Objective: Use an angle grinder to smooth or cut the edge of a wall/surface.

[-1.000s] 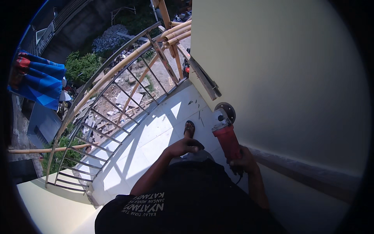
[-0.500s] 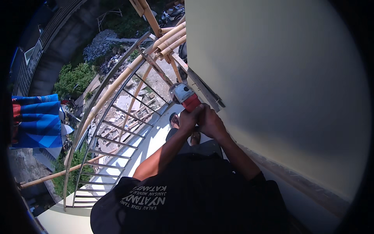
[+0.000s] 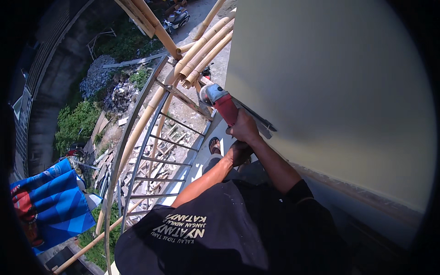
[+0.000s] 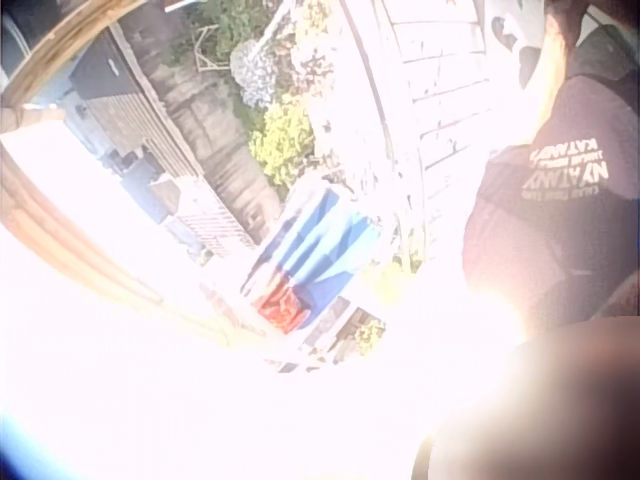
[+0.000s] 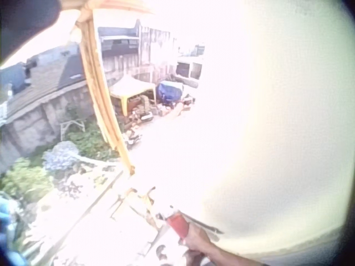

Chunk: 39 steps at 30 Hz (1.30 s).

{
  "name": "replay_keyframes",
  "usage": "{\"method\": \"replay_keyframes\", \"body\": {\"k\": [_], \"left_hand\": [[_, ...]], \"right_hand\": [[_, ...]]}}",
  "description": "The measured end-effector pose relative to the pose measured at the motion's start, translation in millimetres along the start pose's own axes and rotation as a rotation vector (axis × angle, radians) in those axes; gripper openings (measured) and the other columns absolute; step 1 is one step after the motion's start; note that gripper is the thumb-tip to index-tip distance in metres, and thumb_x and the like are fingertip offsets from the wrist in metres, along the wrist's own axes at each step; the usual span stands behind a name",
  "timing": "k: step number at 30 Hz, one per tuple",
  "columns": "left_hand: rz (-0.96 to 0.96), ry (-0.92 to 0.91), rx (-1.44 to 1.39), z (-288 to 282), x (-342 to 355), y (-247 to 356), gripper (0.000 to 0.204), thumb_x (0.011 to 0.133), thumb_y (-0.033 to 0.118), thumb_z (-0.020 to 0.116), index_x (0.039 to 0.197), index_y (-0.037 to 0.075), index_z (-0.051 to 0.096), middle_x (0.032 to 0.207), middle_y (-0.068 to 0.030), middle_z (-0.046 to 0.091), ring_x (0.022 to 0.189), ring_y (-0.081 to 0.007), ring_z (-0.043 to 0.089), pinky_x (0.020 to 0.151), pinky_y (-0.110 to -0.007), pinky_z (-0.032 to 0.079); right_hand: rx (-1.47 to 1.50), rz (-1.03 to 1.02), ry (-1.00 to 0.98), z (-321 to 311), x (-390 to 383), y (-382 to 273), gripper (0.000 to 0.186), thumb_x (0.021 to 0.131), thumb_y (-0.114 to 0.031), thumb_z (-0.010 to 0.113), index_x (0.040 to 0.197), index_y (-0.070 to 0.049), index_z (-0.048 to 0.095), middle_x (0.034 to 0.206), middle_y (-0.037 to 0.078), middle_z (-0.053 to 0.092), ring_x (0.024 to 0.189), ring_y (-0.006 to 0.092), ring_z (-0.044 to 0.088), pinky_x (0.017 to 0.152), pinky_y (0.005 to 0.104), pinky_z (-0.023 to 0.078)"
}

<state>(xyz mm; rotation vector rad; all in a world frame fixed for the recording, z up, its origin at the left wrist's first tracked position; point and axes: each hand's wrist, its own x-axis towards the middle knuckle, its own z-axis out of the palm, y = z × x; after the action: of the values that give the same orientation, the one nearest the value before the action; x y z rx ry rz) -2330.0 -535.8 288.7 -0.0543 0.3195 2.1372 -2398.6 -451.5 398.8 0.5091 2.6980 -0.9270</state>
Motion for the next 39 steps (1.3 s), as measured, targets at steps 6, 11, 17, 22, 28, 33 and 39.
{"method": "replay_keyframes", "body": {"k": [6, 11, 17, 22, 28, 33, 39], "left_hand": [[0.014, 0.17, -0.045, -24.7, -13.0, 15.7, 0.046, 0.087, 0.01, 0.071, 0.128, -0.001, 0.055, 0.125, -0.0106, 0.062, 0.116, -0.0269, 0.061, 0.103, -0.043, 0.047], [0.024, 0.157, 0.136, -36.8, -20.1, 27.3, 0.048, 0.086, 0.014, 0.07, 0.129, -0.001, 0.055, 0.127, -0.0111, 0.062, 0.118, -0.0281, 0.059, 0.105, -0.044, 0.044], [-0.026, 0.119, 0.004, -25.0, -23.5, 56.6, 0.075, 0.079, 0.049, 0.069, 0.138, 0.007, 0.05, 0.142, -0.0125, 0.053, 0.138, -0.0293, 0.041, 0.121, -0.05, 0.021], [-0.011, 0.2, 0.115, 18.3, 2.4, 58.4, 0.074, 0.093, 0.051, 0.064, 0.144, 0.003, 0.043, 0.145, -0.0129, 0.05, 0.135, -0.0286, 0.044, 0.114, -0.05, 0.032], [0.16, 0.383, 0.429, 45.8, 40.9, 66.0, 0.065, 0.093, 0.037, 0.069, 0.132, -0.012, 0.05, 0.124, -0.0192, 0.062, 0.115, -0.0256, 0.059, 0.098, -0.035, 0.046], [0.126, 0.44, 0.507, 54.1, 45.4, 71.0, 0.057, 0.095, 0.031, 0.067, 0.126, -0.015, 0.054, 0.118, -0.0196, 0.064, 0.106, -0.024, 0.062, 0.096, -0.033, 0.047], [0.141, 0.445, 0.492, 64.7, 47.5, 74.0, 0.053, 0.097, 0.029, 0.065, 0.125, -0.015, 0.055, 0.117, -0.0187, 0.065, 0.105, -0.0222, 0.062, 0.094, -0.032, 0.047]], "right_hand": [[-0.035, 0.109, -0.069, 7.1, 12.6, -28.0, 0.08, 0.058, -0.025, 0.083, 0.122, 0.004, 0.045, 0.106, 0.03, 0.066, 0.099, 0.0468, 0.065, 0.089, 0.0479, 0.054], [-0.049, 0.051, -0.079, 17.2, 13.8, -29.1, 0.074, 0.06, -0.022, 0.082, 0.119, 0.004, 0.044, 0.102, 0.031, 0.066, 0.096, 0.0473, 0.066, 0.086, 0.0495, 0.054], [-0.105, 0.02, 0.054, 7.0, 4.2, -6.0, 0.063, 0.063, -0.018, 0.079, 0.113, 0.003, 0.046, 0.102, 0.03, 0.062, 0.091, 0.0495, 0.066, 0.082, 0.0539, 0.055], [-0.16, 0.031, 0.116, -10.5, -5.3, 4.4, 0.055, 0.074, -0.022, 0.075, 0.114, 0.003, 0.046, 0.1, 0.03, 0.062, 0.088, 0.0493, 0.066, 0.078, 0.0557, 0.055], [-0.144, 0.049, 0.183, -20.5, -11.8, 15.3, 0.041, 0.085, -0.025, 0.064, 0.11, 0.003, 0.046, 0.098, 0.031, 0.062, 0.084, 0.0482, 0.067, 0.073, 0.0545, 0.055], [-0.13, 0.062, 0.216, -25.5, -10.9, 19.0, 0.036, 0.086, -0.022, 0.064, 0.106, 0.002, 0.046, 0.094, 0.029, 0.061, 0.081, 0.0469, 0.067, 0.07, 0.0538, 0.056], [-0.121, 0.087, 0.2, -36.7, -11.5, 12.2, 0.035, 0.087, -0.022, 0.064, 0.107, 0.002, 0.047, 0.094, 0.029, 0.061, 0.083, 0.0476, 0.067, 0.072, 0.0545, 0.055]]}}
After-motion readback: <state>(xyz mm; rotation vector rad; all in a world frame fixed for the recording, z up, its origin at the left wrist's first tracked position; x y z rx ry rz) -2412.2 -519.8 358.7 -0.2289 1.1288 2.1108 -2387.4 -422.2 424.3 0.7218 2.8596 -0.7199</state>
